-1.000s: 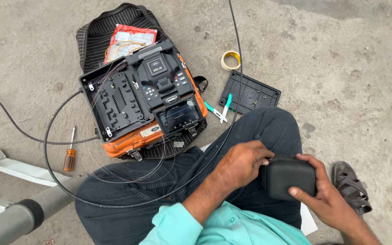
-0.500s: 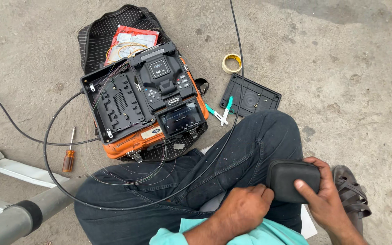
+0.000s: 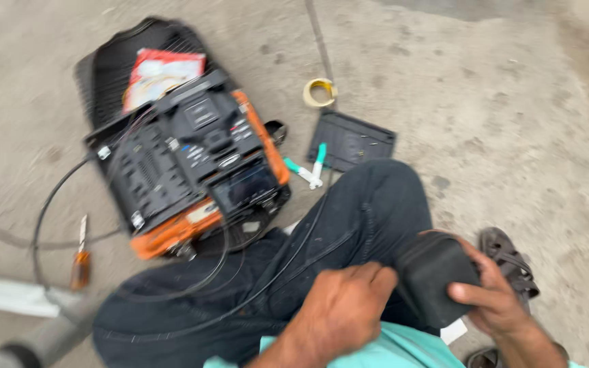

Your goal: The person sits on the ground with a fiber optic fusion splicing kit, handles a fiber cleaver and fiber strands, places fibers into the fusion splicer and operates it, wipes components with a tissue, and finally packs the splicer and tools into the orange carrying case.

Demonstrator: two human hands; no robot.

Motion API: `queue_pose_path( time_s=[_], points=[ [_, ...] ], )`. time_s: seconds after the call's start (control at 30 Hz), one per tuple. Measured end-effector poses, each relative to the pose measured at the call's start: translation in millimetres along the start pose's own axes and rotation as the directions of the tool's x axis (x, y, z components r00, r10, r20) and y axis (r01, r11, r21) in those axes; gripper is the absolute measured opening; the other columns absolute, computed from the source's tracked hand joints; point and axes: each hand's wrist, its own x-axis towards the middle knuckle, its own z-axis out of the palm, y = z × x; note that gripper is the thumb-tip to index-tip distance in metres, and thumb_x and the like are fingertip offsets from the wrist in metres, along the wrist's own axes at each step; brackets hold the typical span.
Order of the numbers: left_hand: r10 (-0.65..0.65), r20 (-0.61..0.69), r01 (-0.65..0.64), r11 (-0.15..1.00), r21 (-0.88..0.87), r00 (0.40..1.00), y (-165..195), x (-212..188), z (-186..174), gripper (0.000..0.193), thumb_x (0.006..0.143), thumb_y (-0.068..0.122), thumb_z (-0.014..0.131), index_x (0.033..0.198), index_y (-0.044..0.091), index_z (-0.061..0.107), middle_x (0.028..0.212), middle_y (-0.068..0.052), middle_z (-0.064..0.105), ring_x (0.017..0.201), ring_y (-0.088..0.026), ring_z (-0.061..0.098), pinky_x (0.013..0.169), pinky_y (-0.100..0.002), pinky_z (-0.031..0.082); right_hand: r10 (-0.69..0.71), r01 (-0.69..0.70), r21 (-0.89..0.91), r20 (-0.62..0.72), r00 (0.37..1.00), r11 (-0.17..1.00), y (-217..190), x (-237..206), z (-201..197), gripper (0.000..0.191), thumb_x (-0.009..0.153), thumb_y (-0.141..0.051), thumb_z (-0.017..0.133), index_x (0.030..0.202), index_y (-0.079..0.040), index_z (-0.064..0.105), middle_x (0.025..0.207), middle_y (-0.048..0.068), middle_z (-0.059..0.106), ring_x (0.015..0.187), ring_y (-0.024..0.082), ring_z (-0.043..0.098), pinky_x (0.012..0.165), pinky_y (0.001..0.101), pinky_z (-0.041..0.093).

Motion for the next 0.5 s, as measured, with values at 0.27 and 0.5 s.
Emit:
queue_pose_path(
  time_s=[0.27,0.5],
  points=[
    [0.062,0.227,-0.101,0.981,0.163,0.972,11.1,-2.1,65.8,0.014,0.084,0.013,0.066,0.086,0.006,0.054,0.077,-0.013,0.061,0.064,-0.027,0.067,0.053,-0.041,0.053,-0.06,0.19,0.358,-0.344,0.937,0.914,16.4,21.9,46.3,0.064,0.097,-0.039,0.063,0.141,0.006,0.051,0.126,0.024,0.064,0.11,0.04,0.065,0.093,0.0536,0.054],
    [-0.173,-0.149,0.172,0.985,-0.021,0.974,7.8,42.2,47.6,0.016,0.083,0.013,0.074,0.092,0.003,0.065,0.073,-0.014,0.067,0.062,-0.033,0.069,0.054,-0.045,0.056,-0.256,0.424,0.324,-0.45,0.855,0.846,-37.2,57.9,54.7,0.068,0.103,-0.051,0.051,0.151,-0.004,0.046,0.142,0.013,0.059,0.128,0.03,0.056,0.105,0.0499,0.046]
  ],
)
